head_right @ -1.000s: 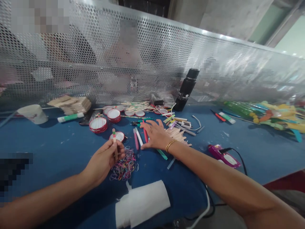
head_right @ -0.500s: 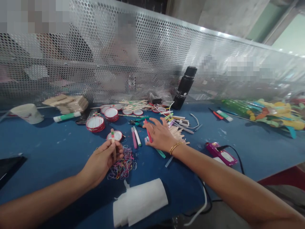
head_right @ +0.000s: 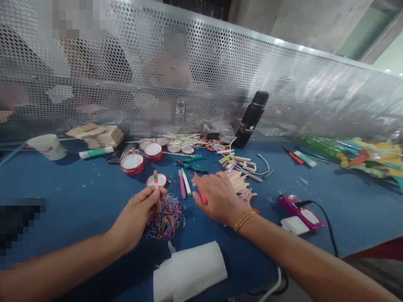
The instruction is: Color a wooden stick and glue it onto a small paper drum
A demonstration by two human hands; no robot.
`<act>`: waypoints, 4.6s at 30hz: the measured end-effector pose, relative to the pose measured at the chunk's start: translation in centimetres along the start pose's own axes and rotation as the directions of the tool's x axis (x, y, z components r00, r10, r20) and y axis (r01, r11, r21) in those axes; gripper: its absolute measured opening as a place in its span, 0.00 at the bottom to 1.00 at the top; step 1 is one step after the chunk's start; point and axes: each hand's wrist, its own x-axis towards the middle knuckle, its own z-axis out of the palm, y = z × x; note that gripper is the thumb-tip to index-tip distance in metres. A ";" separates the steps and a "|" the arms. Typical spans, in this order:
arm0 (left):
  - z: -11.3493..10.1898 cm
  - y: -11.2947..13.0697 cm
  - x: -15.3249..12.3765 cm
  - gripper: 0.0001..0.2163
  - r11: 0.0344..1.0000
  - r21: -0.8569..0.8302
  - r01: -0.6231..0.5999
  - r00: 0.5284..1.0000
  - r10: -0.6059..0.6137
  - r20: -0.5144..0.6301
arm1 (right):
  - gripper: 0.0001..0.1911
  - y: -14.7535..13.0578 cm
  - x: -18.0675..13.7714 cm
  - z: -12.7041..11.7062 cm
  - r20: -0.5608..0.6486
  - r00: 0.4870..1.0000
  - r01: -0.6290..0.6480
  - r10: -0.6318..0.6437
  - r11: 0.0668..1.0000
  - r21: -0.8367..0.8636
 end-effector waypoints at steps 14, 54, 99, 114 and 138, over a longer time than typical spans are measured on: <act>-0.2 -0.2 -0.3 0.11 0.994 0.095 -0.052 0.999 0.052 0.009 | 0.03 -1.3 -1.4 2.9 0.042 0.999 -0.011 0.016 0.993 -0.114; -0.4 -0.6 0.0 0.16 0.994 0.106 -0.016 1.000 0.013 0.028 | 0.13 2.0 0.9 0.5 0.309 0.920 -0.163 0.240 0.953 -0.256; -0.2 -0.1 0.1 0.15 0.997 0.063 -0.054 0.998 0.053 0.016 | 0.14 1.9 6.9 4.4 0.393 0.762 -0.509 0.514 0.851 -0.126; -0.5 0.6 0.6 0.15 0.998 0.025 -0.066 0.998 0.066 -0.001 | 0.10 2.5 8.2 2.0 0.307 0.786 -0.600 0.537 0.782 0.168; -1.0 1.1 0.9 0.16 0.998 -0.040 0.053 0.998 -0.051 0.044 | 0.16 -8.9 4.2 1.8 0.217 0.891 -0.102 0.398 -0.291 0.951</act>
